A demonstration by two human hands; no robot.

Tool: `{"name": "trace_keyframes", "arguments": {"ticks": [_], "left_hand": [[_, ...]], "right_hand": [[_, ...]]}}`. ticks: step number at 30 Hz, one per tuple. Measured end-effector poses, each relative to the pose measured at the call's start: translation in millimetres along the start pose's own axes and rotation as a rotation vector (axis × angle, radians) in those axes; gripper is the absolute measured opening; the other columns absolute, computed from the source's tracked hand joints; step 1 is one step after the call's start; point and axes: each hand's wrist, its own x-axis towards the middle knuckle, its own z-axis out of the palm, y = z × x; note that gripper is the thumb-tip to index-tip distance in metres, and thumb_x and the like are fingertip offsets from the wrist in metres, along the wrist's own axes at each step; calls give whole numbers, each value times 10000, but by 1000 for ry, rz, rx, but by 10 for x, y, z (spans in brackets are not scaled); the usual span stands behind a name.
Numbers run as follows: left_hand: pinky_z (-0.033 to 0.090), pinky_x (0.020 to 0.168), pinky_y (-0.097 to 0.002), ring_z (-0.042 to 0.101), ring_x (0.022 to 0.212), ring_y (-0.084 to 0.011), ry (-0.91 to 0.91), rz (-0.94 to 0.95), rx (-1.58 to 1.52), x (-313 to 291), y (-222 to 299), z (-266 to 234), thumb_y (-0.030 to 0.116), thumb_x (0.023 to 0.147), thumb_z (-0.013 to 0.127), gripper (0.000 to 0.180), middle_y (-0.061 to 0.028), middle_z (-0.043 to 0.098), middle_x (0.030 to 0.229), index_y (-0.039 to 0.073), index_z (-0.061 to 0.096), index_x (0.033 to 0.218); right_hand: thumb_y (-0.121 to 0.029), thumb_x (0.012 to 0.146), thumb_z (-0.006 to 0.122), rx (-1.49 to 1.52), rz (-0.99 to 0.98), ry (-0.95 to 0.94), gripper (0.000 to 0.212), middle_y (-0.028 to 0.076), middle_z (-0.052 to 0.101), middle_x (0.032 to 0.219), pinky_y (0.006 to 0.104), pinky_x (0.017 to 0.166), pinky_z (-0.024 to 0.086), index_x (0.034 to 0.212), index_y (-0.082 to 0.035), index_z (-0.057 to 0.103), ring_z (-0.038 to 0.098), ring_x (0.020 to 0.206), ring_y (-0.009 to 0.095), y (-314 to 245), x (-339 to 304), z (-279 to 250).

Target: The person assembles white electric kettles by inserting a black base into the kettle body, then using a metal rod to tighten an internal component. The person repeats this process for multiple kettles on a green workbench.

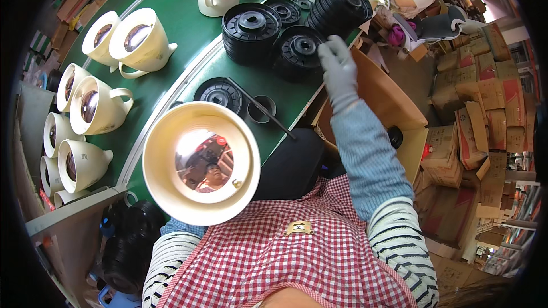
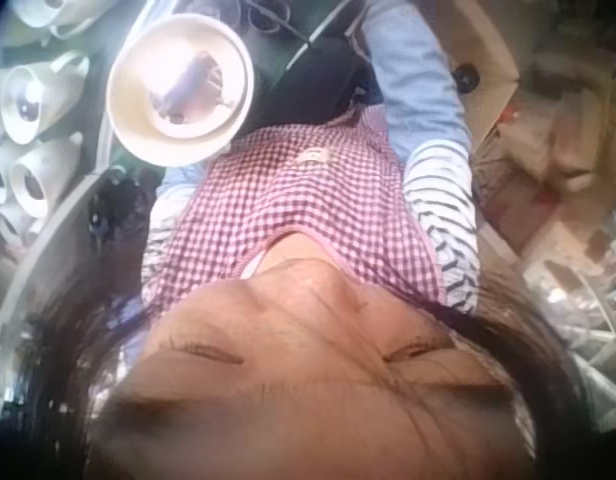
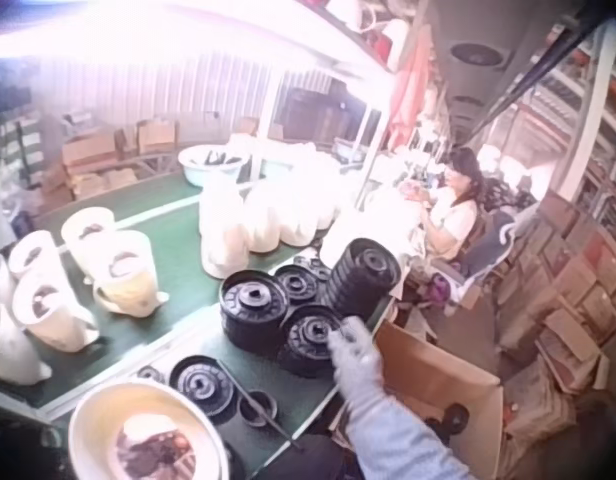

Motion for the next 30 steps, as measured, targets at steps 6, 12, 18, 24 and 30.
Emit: {"name": "trace_keyframes", "arguments": {"ticks": [6,12,18,24,30], "left_hand": [[467,1081,-409,571,1289,-302,21,7,-9,20,109,-60,393,1059,498,576,-175,565,1436,14,448,1491],[467,1082,-411,571,1289,-304,7,10,-28,73,128,-13,406,1060,489,584,-177,563,1439,14,447,1491],[467,1083,-412,572,1288,-307,-47,18,-72,97,61,33,419,1061,480,592,-179,561,1441,14,447,1491],[466,1083,-413,572,1287,-309,-139,-24,-151,198,-107,128,432,1061,472,600,-181,559,1443,13,447,1491],[466,1084,-414,572,1287,-312,-185,-93,-192,120,-364,300,445,1062,463,608,-183,557,1445,13,447,1490]], "right_hand": [[-374,858,743,-545,425,243,681,182,661,1328,373,1014,485,1390,21,583,667,1167,285,822,664,-227],[-215,852,732,-98,211,404,401,119,736,1057,318,906,524,1173,23,705,681,990,197,347,488,-467],[-71,838,735,80,-28,-389,325,109,707,1148,359,962,542,1154,-3,700,685,1046,209,-340,-1240,-1375],[-206,680,906,128,421,-1137,593,136,659,1225,372,995,494,1215,-31,722,633,1109,243,-515,-2611,-1318],[-577,740,788,-231,47,-1162,1015,249,343,1568,523,1195,261,1520,-34,432,314,1448,421,-410,-2848,-1249]]}}
